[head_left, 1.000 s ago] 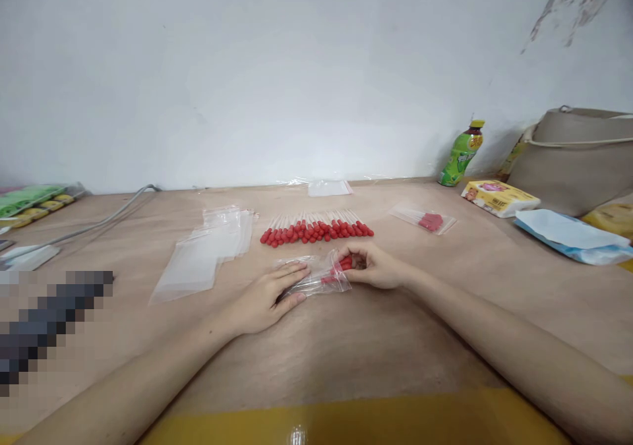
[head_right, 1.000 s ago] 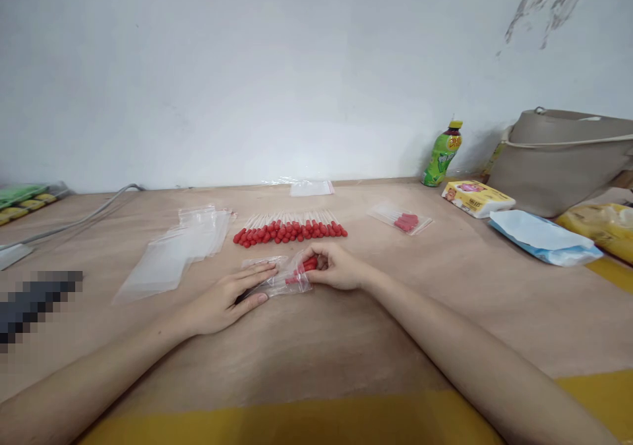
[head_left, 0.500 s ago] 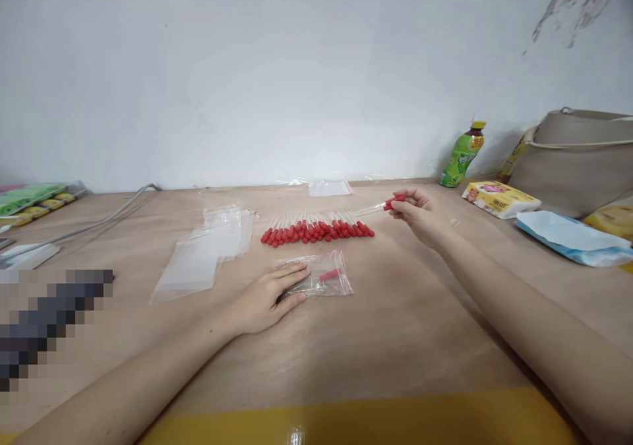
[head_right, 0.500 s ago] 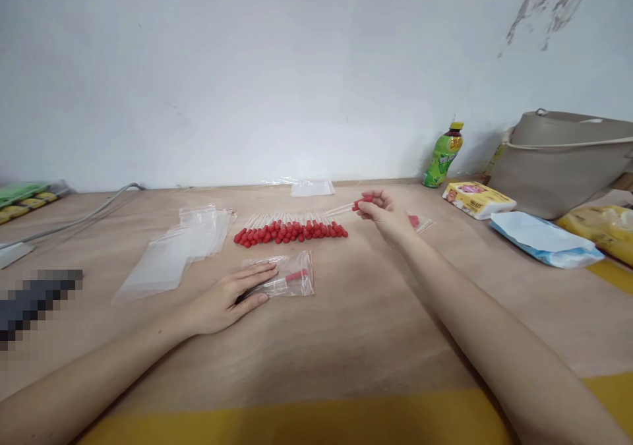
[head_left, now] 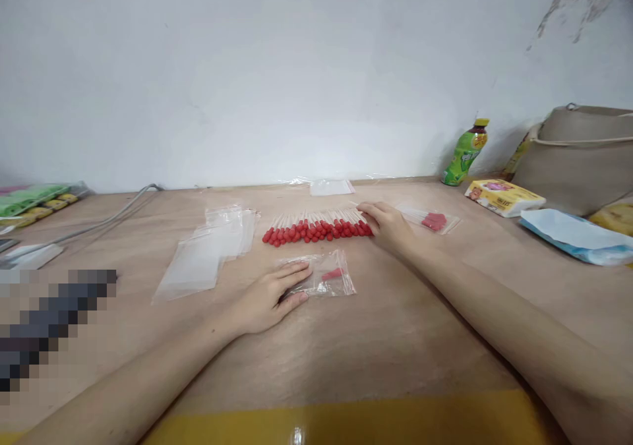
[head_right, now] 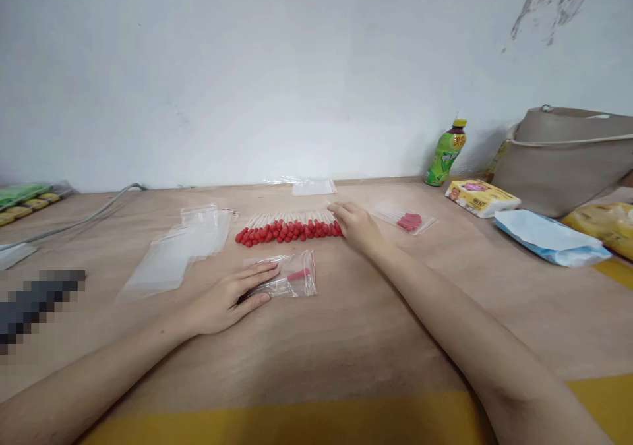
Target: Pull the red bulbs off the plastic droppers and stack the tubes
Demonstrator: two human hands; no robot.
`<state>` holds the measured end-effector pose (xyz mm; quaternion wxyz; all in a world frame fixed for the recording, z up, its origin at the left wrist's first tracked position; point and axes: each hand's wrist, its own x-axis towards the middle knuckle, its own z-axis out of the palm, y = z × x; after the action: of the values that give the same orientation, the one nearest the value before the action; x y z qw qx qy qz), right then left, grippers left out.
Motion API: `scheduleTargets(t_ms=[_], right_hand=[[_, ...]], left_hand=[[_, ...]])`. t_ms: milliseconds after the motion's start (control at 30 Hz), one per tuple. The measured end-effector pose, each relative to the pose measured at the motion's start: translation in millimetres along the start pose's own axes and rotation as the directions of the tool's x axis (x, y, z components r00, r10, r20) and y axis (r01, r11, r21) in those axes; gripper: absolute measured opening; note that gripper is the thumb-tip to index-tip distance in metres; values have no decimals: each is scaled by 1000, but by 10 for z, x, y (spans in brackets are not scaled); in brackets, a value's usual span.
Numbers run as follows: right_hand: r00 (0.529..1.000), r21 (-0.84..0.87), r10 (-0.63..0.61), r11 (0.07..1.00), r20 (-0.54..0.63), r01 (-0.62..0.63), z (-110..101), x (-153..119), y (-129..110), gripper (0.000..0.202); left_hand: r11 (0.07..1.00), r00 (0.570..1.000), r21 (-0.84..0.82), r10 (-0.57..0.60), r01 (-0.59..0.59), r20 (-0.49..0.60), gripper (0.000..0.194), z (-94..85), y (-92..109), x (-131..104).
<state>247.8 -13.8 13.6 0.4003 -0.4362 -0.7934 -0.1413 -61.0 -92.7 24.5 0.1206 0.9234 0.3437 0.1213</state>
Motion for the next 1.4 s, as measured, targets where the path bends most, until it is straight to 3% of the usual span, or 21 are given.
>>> scheduleTargets(t_ms=[167, 300, 433, 567, 733, 800, 900, 933, 1000, 1100, 1233, 1333, 1400], right_hand=[[973, -113, -169, 976, 160, 188, 12, -58, -13, 39], [948, -120, -209, 963, 242, 243, -46, -93, -48, 41], [962, -34, -123, 990, 242, 136, -103, -136, -95, 43], [983, 88, 96, 990, 154, -110, -80, -201, -75, 50], [914, 216, 405, 889, 37, -403, 27, -251, 29, 38], [905, 216, 424, 888, -46, -405, -1, -241, -22, 29], [938, 234, 327, 927, -117, -294, -140, -214, -256, 18], [959, 267, 274, 931, -66, -247, -195, -207, -357, 18], [981, 362, 99, 919, 168, -155, -284, -199, -548, 17], [916, 374, -43, 920, 399, -119, -315, -196, -741, 15], [863, 315, 0, 931, 505, -185, -210, -198, -845, 14], [871, 354, 28, 907, 490, -229, -148, -196, -853, 12], [874, 454, 46, 841, 483, -295, -164, -179, -797, 13]], left_hand=[[1000, 1000, 1, 3, -3, 5, 47, -1, 2, 4], [1000, 1000, 14, 0, 0, 3, 47, -1, 3, 6], [1000, 1000, 17, 10, -10, 1, 46, 2, -3, 3], [1000, 1000, 22, -10, 10, 16, 47, -1, 0, 7], [1000, 1000, 8, -20, 20, 18, 47, 0, 3, 7], [1000, 1000, 4, -16, 16, 15, 47, 2, -2, 4], [1000, 1000, 5, -14, 13, 12, 47, 2, -6, 2], [1000, 1000, 4, -10, 10, 11, 47, 1, -6, 2], [1000, 1000, 4, -2, 2, 8, 46, 1, -3, 4], [1000, 1000, 3, -10, 10, 11, 47, 4, 3, 6], [1000, 999, -2, -25, 25, 30, 48, -7, 16, 5], [999, 999, -27, -35, 36, 40, 45, -34, 30, 9], [998, 998, -49, -45, 47, 42, 42, -55, 41, 16]])
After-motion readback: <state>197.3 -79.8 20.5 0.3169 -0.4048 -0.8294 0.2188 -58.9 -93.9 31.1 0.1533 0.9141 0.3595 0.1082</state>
